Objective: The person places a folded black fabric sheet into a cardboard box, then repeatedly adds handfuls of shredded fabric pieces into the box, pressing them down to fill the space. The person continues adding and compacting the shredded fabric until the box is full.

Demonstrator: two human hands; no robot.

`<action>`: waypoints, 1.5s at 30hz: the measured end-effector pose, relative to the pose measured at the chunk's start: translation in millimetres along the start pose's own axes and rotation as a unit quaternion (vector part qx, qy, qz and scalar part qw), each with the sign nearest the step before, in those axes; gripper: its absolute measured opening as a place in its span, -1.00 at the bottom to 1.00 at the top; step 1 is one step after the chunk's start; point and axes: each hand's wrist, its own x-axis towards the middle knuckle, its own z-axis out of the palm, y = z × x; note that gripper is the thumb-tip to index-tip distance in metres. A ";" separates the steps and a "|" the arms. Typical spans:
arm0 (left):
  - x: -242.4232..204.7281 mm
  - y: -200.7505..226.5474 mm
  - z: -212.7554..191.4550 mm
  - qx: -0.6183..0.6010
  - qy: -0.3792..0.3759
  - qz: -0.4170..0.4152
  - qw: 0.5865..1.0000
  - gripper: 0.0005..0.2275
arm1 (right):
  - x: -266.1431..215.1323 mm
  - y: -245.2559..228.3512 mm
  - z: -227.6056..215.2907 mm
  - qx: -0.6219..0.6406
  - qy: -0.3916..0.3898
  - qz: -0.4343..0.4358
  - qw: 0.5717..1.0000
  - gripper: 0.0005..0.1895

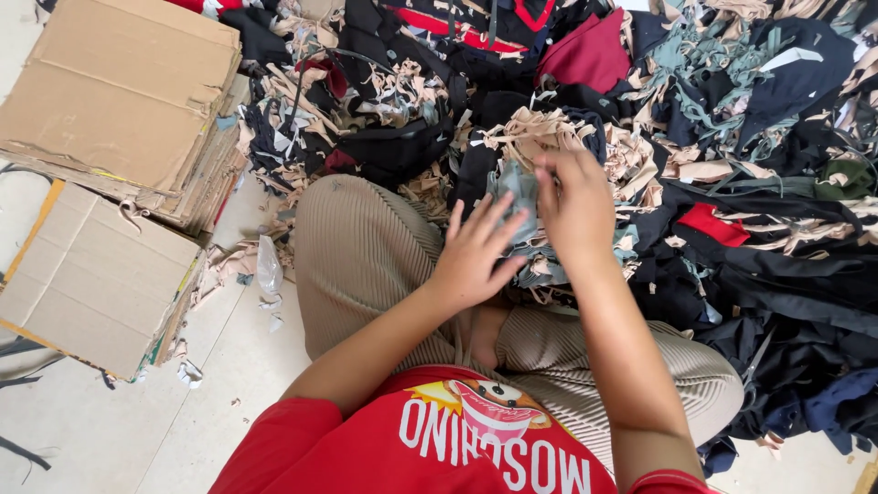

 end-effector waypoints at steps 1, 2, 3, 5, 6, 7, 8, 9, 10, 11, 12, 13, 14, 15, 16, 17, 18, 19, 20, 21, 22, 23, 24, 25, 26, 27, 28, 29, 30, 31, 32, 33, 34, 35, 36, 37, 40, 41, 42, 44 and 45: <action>0.4 -0.2 -5.0 -0.061 0.016 -0.030 0.998 -0.52 | -10.1 1.1 -2.0 0.016 0.028 -0.019 0.999 -0.94; 7.6 -9.4 -7.7 -0.061 0.015 -0.030 0.998 -0.52 | -19.8 -3.9 -2.6 0.016 0.028 -0.018 0.999 -0.94; 12.1 -17.3 -10.5 -0.074 0.032 -0.084 0.993 -0.63 | -32.6 -9.9 -3.5 -0.002 0.019 -0.008 1.000 -0.94; 19.2 -33.5 -8.8 -0.088 0.045 -0.137 0.986 -0.72 | -54.1 -10.5 1.7 -0.020 0.008 0.006 1.000 -0.90; 22.0 -41.7 -4.9 -0.087 0.068 -0.138 0.984 -0.79 | -62.6 -5.3 7.4 -0.040 0.014 0.026 0.999 -0.86; 28.3 -51.6 -2.2 -0.083 0.094 -0.136 0.983 -0.86 | -67.5 0.2 13.7 -0.059 0.023 0.043 0.997 -0.80; 36.4 -54.0 -0.5 -0.082 0.092 -0.134 0.983 -0.86 | -68.6 -0.1 17.4 -0.059 0.025 0.045 0.997 -0.80; 43.1 -56.7 0.2 -0.076 0.103 -0.123 0.984 -0.85 | -70.1 -1.5 21.7 -0.058 0.027 0.051 0.997 -0.80; 49.7 -59.2 0.7 -0.070 0.113 -0.113 0.985 -0.84 | -71.6 -3.2 25.8 -0.057 0.029 0.056 0.996 -0.79; 57.4 -61.1 7.7 -0.068 0.112 -0.110 0.985 -0.84 | -70.5 -9.1 28.3 -0.056 0.032 0.057 0.996 -0.79; 65.0 -63.2 14.6 -0.021 0.114 -0.103 0.988 -0.80 | -69.3 -15.2 30.8 -0.079 0.026 0.045 0.995 -0.78; 70.5 -64.9 21.8 0.027 0.114 -0.096 0.988 -0.75 | -69.9 -22.1 33.5 -0.103 0.018 0.034 0.994 -0.72; 71.6 -57.3 22.9 0.027 0.113 -0.094 0.989 -0.75 | -76.9 -24.6 36.1 -0.103 0.020 0.036 0.994 -0.72; 77.0 -50.8 23.9 0.056 0.071 -0.075 0.993 -0.68 | -79.9 -25.2 38.7 -0.119 0.009 0.034 0.992 -0.69; 82.4 -44.6 25.0 0.084 0.029 -0.055 0.994 -0.60 | -82.6 -25.9 41.7 -0.135 -0.001 0.032 0.990 -0.67; 82.3 -42.8 29.3 0.084 0.029 -0.056 0.994 -0.60 | -88.9 -24.1 42.5 -0.135 -0.002 0.032 0.990 -0.67; 82.0 -41.5 33.9 0.094 -0.014 -0.050 0.994 -0.56 | -95.1 -22.2 43.9 -0.136 -0.012 0.041 0.990 -0.64; 83.0 -39.9 39.2 0.102 -0.057 -0.043 0.992 -0.51 | -100.6 -19.3 44.7 -0.137 -0.022 0.050 0.989 -0.61; 83.8 -37.9 37.7 0.101 -0.057 -0.043 0.992 -0.51 | -102.4 -19.8 39.0 -0.138 -0.023 0.050 0.989 -0.61; 84.3 -36.3 35.8 0.105 -0.063 -0.042 0.992 -0.49 | -104.4 -21.1 34.0 -0.116 -0.010 0.039 0.992 -0.65; 85.0 -34.6 34.1 0.109 -0.070 -0.041 0.991 -0.47 | -106.3 -22.1 28.8 -0.094 0.003 0.027 0.995 -0.69; 84.6 -35.7 33.7 0.108 -0.072 -0.040 0.991 -0.47 | -109.6 -20.6 25.5 -0.094 0.003 0.029 0.995 -0.69; 84.2 -36.7 33.3 0.110 -0.065 -0.041 0.991 -0.46 | -112.9 -19.0 22.1 -0.078 0.009 0.029 0.996 -0.75; 85.3 -38.4 32.6 0.113 -0.056 -0.043 0.991 -0.45 | -114.4 -16.6 18.8 -0.062 0.016 0.026 0.998 -0.80; 85.4 -37.1 26.6 0.113 -0.056 -0.043 0.991 -0.45 | -114.8 -2.8 17.2 -0.062 0.017 0.026 0.998 -0.80; 85.3 -36.0 20.4 0.088 -0.025 -0.043 0.995 -0.51 | -114.9 11.1 15.7 -0.050 0.040 0.038 0.997 -0.87; 85.3 -34.9 14.4 0.063 0.007 -0.042 0.997 -0.56 | -114.9 25.2 14.4 -0.039 0.063 0.050 0.996 -0.93; 82.3 -36.9 16.0 0.065 0.005 -0.042 0.997 -0.56 | -109.2 36.1 4.1 -0.037 0.063 0.051 0.996 -0.93; 79.4 -39.0 17.9 0.043 0.035 -0.040 0.998 -0.60 | -103.8 47.5 -6.0 -0.067 0.089 0.052 0.992 -0.89; 74.5 -39.2 21.4 0.018 0.063 -0.038 0.997 -0.64 | -101.7 58.8 -17.3 -0.098 0.114 0.056 0.987 -0.85; 75.8 -23.4 19.9 0.018 0.058 -0.038 0.997 -0.64 | -95.4 58.2 -14.7 -0.097 0.112 0.060 0.987 -0.85; 79.0 -8.1 18.2 0.001 0.002 -0.099 0.995 -0.57 | -86.5 58.7 -12.6 -0.084 0.093 0.075 0.989 -0.73; 82.3 7.3 15.9 -0.016 -0.054 -0.159 0.986 -0.47 | -77.5 58.6 -10.6 -0.070 0.074 0.089 0.991 -0.55; 76.1 4.0 32.7 -0.016 -0.053 -0.157 0.986 -0.47 | -73.1 51.6 -5.5 -0.071 0.076 0.088 0.991 -0.55; 70.1 0.7 49.2 0.072 -0.040 -0.115 0.990 -0.43 | -68.5 44.3 -0.5 -0.058 0.003 0.138 0.989 -0.43; 64.6 -2.6 66.1 0.159 -0.027 -0.072 0.984 -0.38 | -63.5 37.5 4.2 -0.045 -0.071 0.186 0.979 -0.27; 61.6 -14.6 79.2 0.185 -0.047 -0.078 0.979 -0.34 | -73.8 47.8 24.3 -0.080 -0.082 0.199 0.973 -0.30; 63.6 -14.1 76.4 0.186 -0.048 -0.078 0.978 -0.34 | -72.0 48.5 23.4 -0.079 -0.082 0.200 0.973 -0.30; 65.5 -13.5 73.9 0.174 -0.067 -0.084 0.979 -0.34 | -70.4 49.5 22.6 -0.072 -0.091 0.206 0.972 -0.30; 62.2 -4.2 61.4 0.159 -0.093 -0.091 0.979 -0.33 | -74.4 50.5 12.3 -0.065 -0.104 0.219 0.968 -0.30; 68.8 0.2 51.8 0.123 -0.067 -0.082 0.987 -0.37 | -68.8 55.0 2.9 0.000 -0.066 0.213 0.975 -0.41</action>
